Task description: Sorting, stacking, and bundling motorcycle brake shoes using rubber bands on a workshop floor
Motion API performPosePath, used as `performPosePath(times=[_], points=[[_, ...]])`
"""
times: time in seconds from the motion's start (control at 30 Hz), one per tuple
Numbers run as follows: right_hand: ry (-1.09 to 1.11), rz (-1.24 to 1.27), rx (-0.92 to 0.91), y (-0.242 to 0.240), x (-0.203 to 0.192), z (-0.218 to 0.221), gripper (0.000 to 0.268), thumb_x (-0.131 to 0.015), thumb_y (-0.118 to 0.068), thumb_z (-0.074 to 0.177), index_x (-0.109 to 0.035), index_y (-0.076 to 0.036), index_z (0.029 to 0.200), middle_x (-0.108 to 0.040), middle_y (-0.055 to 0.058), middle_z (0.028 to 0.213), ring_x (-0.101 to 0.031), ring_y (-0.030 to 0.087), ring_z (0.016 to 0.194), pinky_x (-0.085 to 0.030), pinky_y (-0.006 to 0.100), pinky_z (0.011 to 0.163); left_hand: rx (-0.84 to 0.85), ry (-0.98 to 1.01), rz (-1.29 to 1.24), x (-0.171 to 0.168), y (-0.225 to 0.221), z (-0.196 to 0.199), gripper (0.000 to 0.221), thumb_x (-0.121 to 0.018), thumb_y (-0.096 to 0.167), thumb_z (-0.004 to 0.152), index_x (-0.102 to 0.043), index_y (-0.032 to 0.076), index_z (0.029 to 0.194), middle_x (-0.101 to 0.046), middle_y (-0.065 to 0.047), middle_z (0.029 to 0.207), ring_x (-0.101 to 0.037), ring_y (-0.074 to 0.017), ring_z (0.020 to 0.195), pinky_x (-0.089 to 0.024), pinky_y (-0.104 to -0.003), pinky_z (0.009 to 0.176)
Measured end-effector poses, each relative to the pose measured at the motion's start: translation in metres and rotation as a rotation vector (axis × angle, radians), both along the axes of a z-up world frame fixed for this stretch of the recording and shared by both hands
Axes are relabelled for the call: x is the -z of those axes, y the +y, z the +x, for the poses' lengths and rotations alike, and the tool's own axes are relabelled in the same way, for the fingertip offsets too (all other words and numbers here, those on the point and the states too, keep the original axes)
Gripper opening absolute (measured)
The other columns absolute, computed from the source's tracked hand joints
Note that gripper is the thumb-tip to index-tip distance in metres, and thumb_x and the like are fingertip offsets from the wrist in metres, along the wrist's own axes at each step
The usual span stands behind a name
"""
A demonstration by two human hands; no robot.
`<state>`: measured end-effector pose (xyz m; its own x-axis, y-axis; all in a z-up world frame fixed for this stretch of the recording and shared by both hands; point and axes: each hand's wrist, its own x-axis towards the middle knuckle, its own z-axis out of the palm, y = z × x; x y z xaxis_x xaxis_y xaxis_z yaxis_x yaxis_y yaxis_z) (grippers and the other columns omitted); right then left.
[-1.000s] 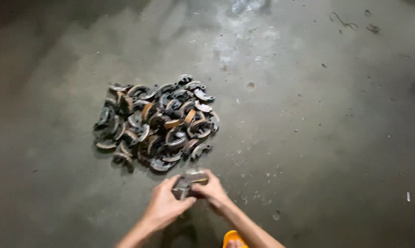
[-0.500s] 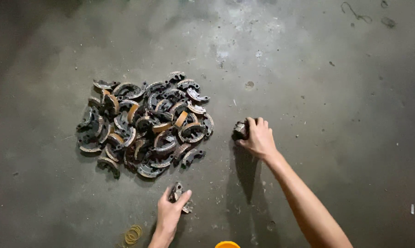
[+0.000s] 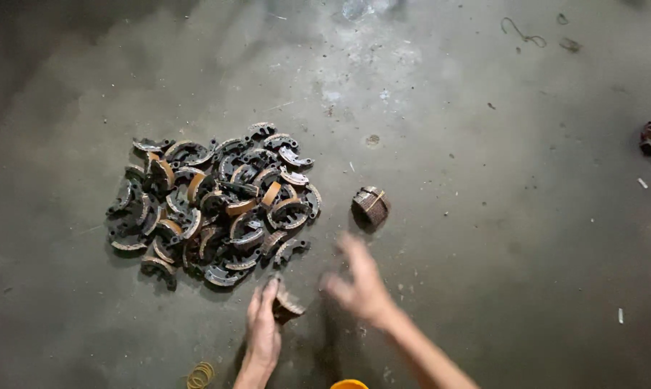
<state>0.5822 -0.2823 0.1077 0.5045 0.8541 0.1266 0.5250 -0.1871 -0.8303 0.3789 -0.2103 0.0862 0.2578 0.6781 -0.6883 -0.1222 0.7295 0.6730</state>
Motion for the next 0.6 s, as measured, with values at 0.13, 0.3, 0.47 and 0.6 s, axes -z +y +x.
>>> performPosePath(times=[0.13,0.3,0.47,0.6], points=[[0.406,0.02,-0.222,-0.018,-0.003,-0.052,0.088,-0.084,-0.019,0.079,-0.035,-0.002,0.15,-0.059,0.023,0.135,-0.067,0.034,0.116,-0.064,0.047,0.098,0.345,0.187,0.031,-0.05,-0.005,0.032,0.099,-0.04,0.067,0.08,-0.02,0.015,0.161,-0.034,-0.018,0.162,-0.039,-0.037,0.146,-0.03,-0.061,0.117],[0.466,-0.183,0.009,-0.041,0.01,-0.011,0.085,-0.09,-0.008,0.065,-0.05,-0.003,0.139,-0.068,0.019,0.129,-0.073,0.029,0.114,-0.061,0.039,0.105,0.51,-0.115,0.261,-0.064,-0.019,0.044,0.109,-0.044,0.078,0.08,-0.024,0.009,0.161,-0.048,-0.019,0.157,-0.051,-0.0317,0.144,-0.037,-0.05,0.12],[0.274,-0.286,0.145,-0.048,0.005,0.077,0.08,-0.087,-0.009,0.063,-0.048,0.003,0.131,-0.066,0.021,0.121,-0.074,0.032,0.101,-0.069,0.04,0.084,0.74,0.101,0.285,-0.075,-0.002,0.039,0.095,-0.069,0.05,0.082,-0.028,0.015,0.16,-0.032,-0.022,0.163,-0.047,-0.0404,0.143,-0.049,-0.061,0.11],[0.169,-0.393,0.349,-0.012,-0.009,0.145,0.088,-0.084,-0.025,0.071,-0.042,0.004,0.144,-0.058,0.028,0.134,-0.065,0.04,0.119,-0.061,0.049,0.096,0.644,0.148,0.298,-0.038,0.016,0.012,0.068,-0.073,0.038,0.082,-0.057,0.012,0.143,-0.075,-0.01,0.128,-0.078,-0.0236,0.108,-0.069,-0.038,0.091]])
